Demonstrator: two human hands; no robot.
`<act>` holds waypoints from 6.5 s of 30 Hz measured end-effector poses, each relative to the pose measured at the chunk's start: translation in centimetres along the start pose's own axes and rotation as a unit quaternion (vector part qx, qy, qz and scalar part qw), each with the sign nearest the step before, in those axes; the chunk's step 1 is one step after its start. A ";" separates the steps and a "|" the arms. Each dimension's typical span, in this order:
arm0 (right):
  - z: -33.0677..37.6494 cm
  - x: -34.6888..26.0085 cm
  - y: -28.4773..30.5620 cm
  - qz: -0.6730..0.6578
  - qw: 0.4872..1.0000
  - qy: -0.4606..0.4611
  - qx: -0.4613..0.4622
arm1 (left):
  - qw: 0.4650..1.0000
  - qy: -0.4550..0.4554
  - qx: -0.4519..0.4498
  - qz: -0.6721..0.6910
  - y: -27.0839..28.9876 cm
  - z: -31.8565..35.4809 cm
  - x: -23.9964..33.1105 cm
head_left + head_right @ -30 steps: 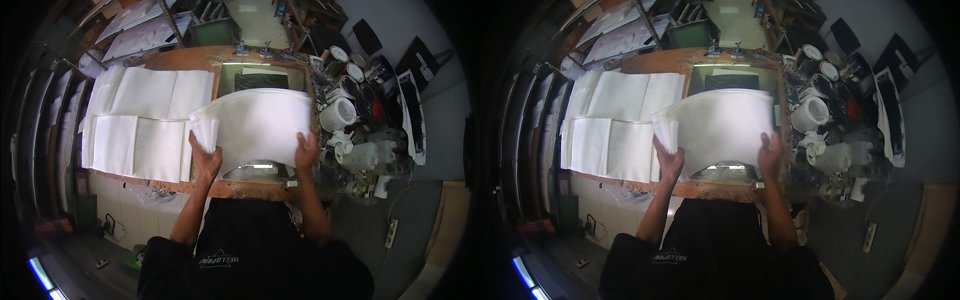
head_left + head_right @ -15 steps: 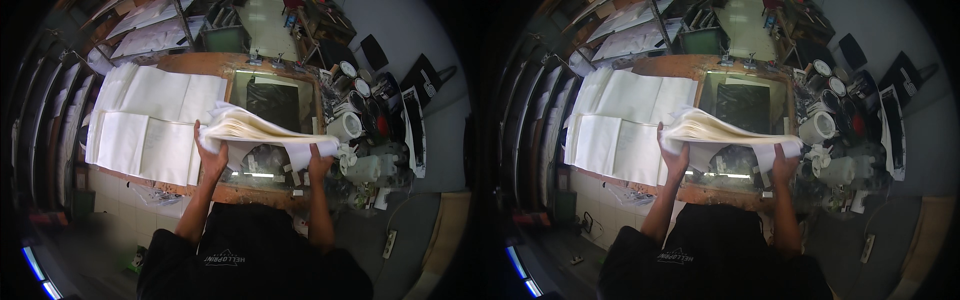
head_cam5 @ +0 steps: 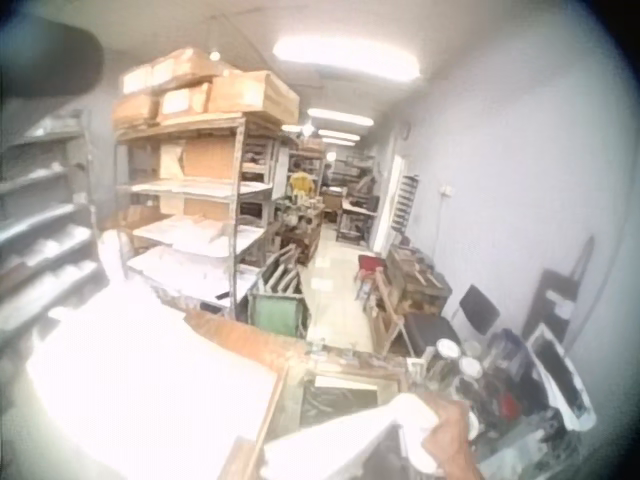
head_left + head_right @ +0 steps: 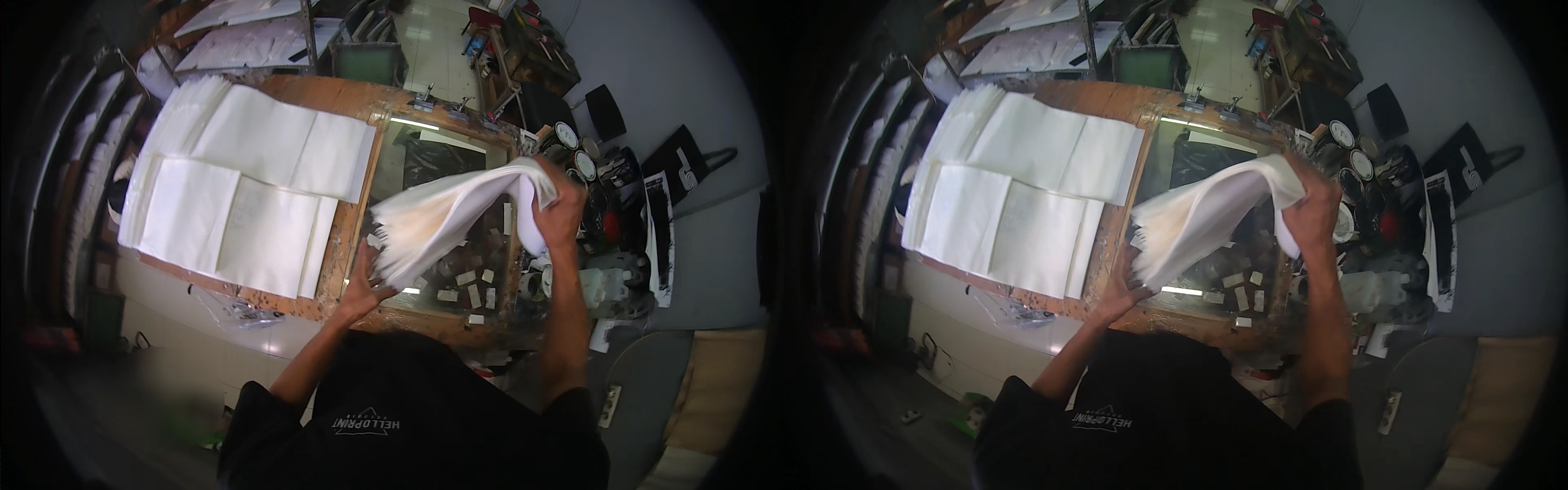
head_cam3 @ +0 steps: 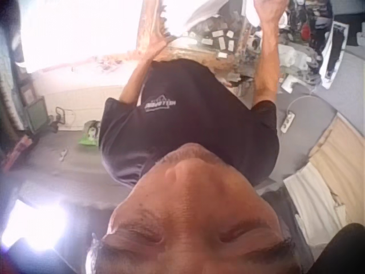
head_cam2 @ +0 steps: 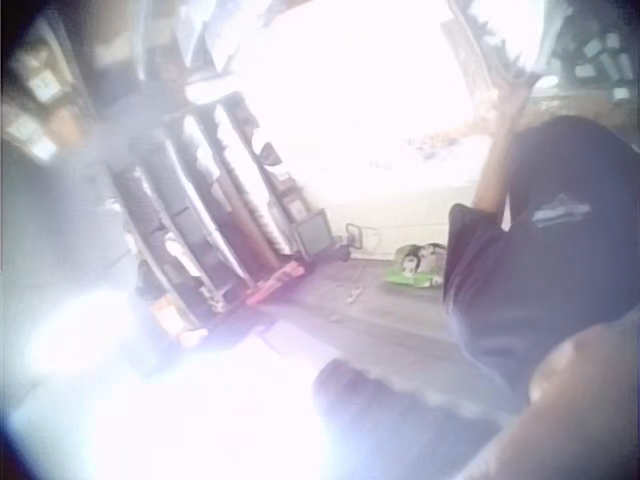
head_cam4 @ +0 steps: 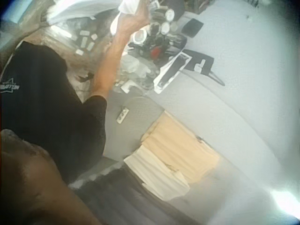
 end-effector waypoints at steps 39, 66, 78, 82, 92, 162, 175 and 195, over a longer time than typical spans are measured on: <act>-20.8 -11.8 3.8 0.200 0.973 -0.081 0.084 | 0.844 -0.409 0.319 -0.136 -7.4 -3.6 18.8; -20.1 -11.6 4.7 0.219 0.971 -0.068 0.061 | 0.874 -0.395 0.187 -0.211 -9.8 -2.4 20.9; -18.3 -14.9 4.7 0.248 0.964 0.040 -0.088 | 0.955 -0.260 -0.014 -0.140 -7.2 -7.7 24.0; -16.4 -16.2 6.8 0.219 0.966 0.108 -0.083 | 0.971 -0.016 -0.208 -0.113 -2.5 -9.5 23.0; -17.5 -11.2 10.7 0.162 0.978 0.005 -0.130 | 0.953 -0.247 0.030 -0.170 -7.4 -6.9 14.2; -21.2 -14.5 15.1 0.249 0.965 -0.072 -0.025 | 0.896 -0.441 -0.047 -0.033 -11.4 -5.7 18.8; -20.8 -15.6 18.8 0.221 0.955 -0.186 -0.072 | 0.912 -0.358 0.082 0.184 -15.2 -6.6 16.3; -12.6 -9.0 10.3 0.066 0.881 -0.393 -0.256 | 0.705 0.151 -0.181 0.669 -13.1 -10.5 1.3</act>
Point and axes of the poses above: each hand's wrist, its own z-axis away from the middle knuckle, its own y-axis out of the back of the hand, x = y × z, the point moved 3 cm from there along -z, towards the middle knuckle, and after that the axes turned 1 degree about -z, right-handed, at the moved point
